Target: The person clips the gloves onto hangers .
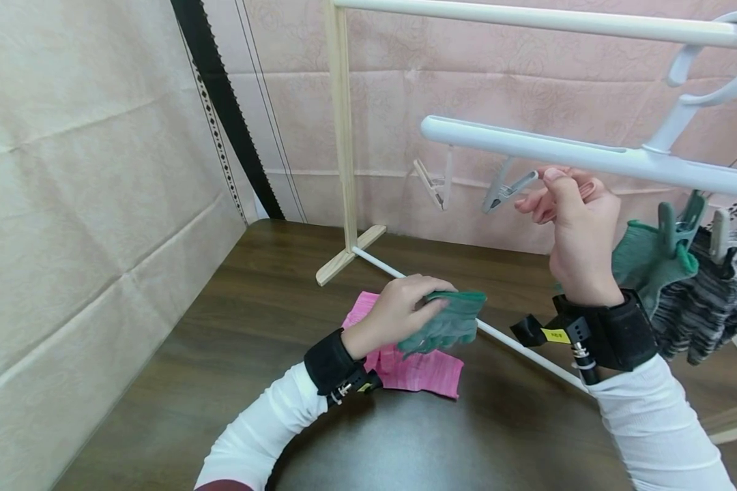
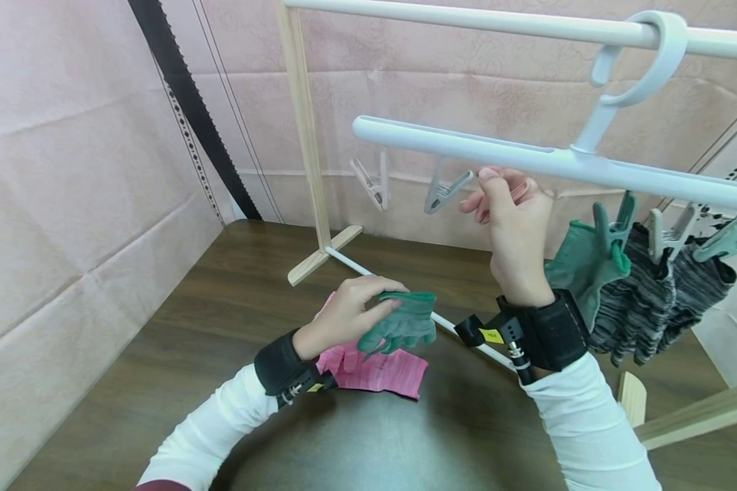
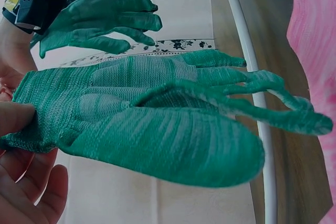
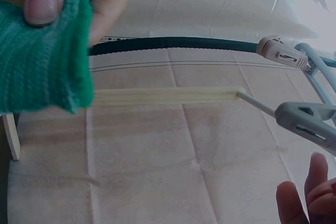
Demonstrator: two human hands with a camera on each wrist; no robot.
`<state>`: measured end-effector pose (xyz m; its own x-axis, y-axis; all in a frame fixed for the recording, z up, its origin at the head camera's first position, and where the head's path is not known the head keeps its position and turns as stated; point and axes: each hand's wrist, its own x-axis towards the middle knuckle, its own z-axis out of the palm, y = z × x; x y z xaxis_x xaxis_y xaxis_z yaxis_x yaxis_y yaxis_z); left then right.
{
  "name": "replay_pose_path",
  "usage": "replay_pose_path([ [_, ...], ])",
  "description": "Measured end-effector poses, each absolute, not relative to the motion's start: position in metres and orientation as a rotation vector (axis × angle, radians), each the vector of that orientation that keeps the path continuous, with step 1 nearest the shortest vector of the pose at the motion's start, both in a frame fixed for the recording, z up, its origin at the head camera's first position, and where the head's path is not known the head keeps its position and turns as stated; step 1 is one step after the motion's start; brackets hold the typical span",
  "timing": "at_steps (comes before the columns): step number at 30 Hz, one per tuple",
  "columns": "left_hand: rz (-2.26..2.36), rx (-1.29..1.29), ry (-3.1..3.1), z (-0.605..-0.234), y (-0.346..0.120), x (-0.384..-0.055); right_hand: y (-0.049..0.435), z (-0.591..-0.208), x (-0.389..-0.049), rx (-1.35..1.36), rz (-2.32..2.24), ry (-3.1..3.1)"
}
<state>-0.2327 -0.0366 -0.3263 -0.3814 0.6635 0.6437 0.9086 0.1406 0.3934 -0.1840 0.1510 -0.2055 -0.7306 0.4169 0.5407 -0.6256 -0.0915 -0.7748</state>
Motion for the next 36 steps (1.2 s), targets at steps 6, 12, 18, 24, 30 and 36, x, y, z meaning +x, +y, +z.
replay_pose_path([
  [6,-1.132,-1.550,-2.138,-0.321,-0.030,-0.235,0.152,-0.208,-0.184,0.215,1.881,-1.522],
  [12,-1.228,-1.582,-2.177,-0.314,-0.022,-0.237,0.153,-0.209,-0.183,0.221,1.872,-1.558],
  [18,-1.445,-1.551,-2.180,-0.309,-0.013,-0.240,0.154,-0.210,-0.183,0.230,1.842,-1.603],
  [24,-1.625,-1.461,-2.217,-0.305,-0.006,-0.241,0.154,-0.210,-0.182,0.219,1.843,-1.591],
  [30,-1.814,-1.406,-2.255,-0.289,-0.006,-0.235,0.154,-0.212,-0.183,0.180,1.822,-1.562],
  [36,-1.947,-1.365,-2.239,-0.277,-0.004,-0.231,0.154,-0.211,-0.182,0.177,1.806,-1.576],
])
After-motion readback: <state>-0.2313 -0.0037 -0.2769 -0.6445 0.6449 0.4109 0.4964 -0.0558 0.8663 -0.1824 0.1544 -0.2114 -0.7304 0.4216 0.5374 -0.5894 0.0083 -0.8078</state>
